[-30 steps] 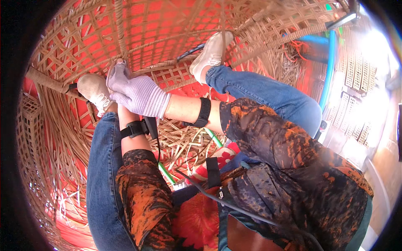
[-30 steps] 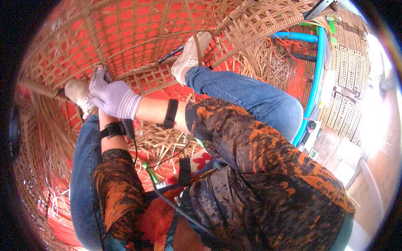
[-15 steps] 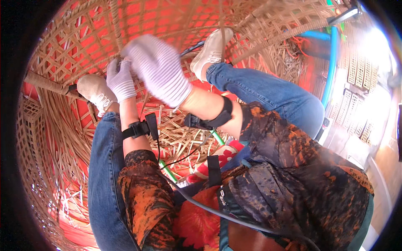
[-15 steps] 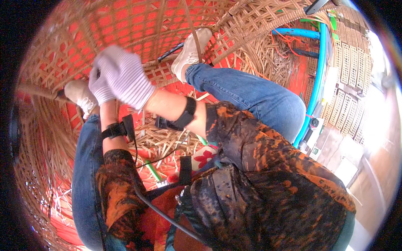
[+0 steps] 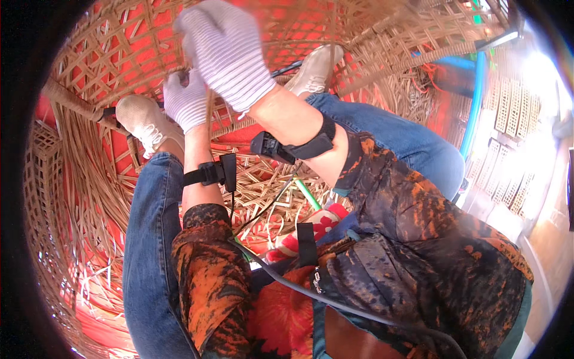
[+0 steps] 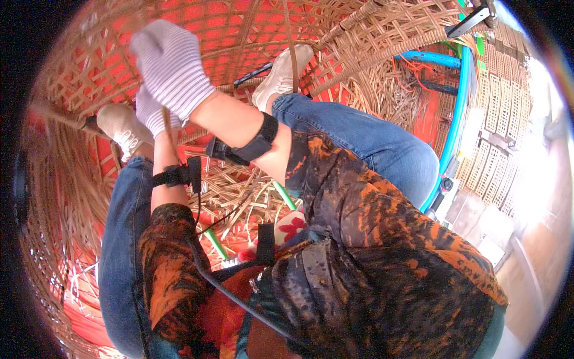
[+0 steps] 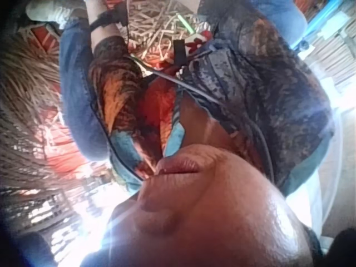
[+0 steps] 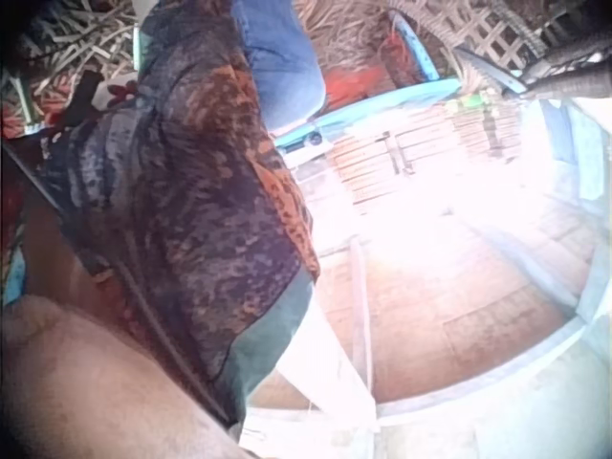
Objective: Weaving rattan strips into a furniture frame.
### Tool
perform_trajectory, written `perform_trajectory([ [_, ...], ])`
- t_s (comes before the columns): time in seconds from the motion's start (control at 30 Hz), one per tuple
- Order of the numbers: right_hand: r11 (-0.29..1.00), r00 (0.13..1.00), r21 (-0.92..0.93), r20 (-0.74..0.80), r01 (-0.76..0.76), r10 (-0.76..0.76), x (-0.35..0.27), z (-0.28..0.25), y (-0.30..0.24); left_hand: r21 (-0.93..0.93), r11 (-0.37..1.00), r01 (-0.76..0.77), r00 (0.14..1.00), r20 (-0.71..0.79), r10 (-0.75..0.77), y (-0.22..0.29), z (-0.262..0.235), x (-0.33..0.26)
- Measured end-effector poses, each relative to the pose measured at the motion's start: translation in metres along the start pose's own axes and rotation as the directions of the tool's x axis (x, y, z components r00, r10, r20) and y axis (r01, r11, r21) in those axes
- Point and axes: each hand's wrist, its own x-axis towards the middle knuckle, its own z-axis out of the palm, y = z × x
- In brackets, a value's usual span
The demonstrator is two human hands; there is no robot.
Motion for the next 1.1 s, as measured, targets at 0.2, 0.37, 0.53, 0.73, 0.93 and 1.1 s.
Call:
perform_trajectory([
  [0.2, 0.943, 0.957, -0.17, 0.106, 0.285, -0.27, -0.002, 0.034, 0.006, 0.002, 1.0, 0.0, 0.998, -0.06, 0.0, -0.031, 0.014, 0.006],
  [0.37, 0.845, 0.908, -0.437, 0.401, 0.307, -0.123, -0.043, 0.054, 0.023, -0.347, 0.928, 0.133, 0.982, -0.083, -0.172, 0.022, -0.013, -0.024],
  [0.53, 0.45, 0.81, -0.675, 0.455, 0.585, -0.371, -0.047, 0.024, 0.045, -0.394, 0.897, 0.199, 0.979, 0.036, -0.201, 0.027, -0.016, -0.01],
  [0.73, 0.904, 0.983, -0.408, 0.174, 0.124, -0.057, -0.013, -0.012, 0.068, -0.785, 0.603, 0.139, 0.99, 0.097, -0.102, 0.003, 0.004, -0.007],
  [0.93, 0.579, 0.824, -0.614, 0.527, 0.538, -0.207, 0.011, -0.008, 0.077, -0.916, 0.37, 0.157, 0.988, 0.142, -0.067, -0.02, 0.007, -0.001],
  [1.1, 0.587, 0.88, -0.666, 0.429, 0.46, -0.203, 0.008, 0.006, 0.067, -0.83, 0.543, 0.126, 0.992, 0.119, -0.047, -0.032, 0.0, 0.006],
])
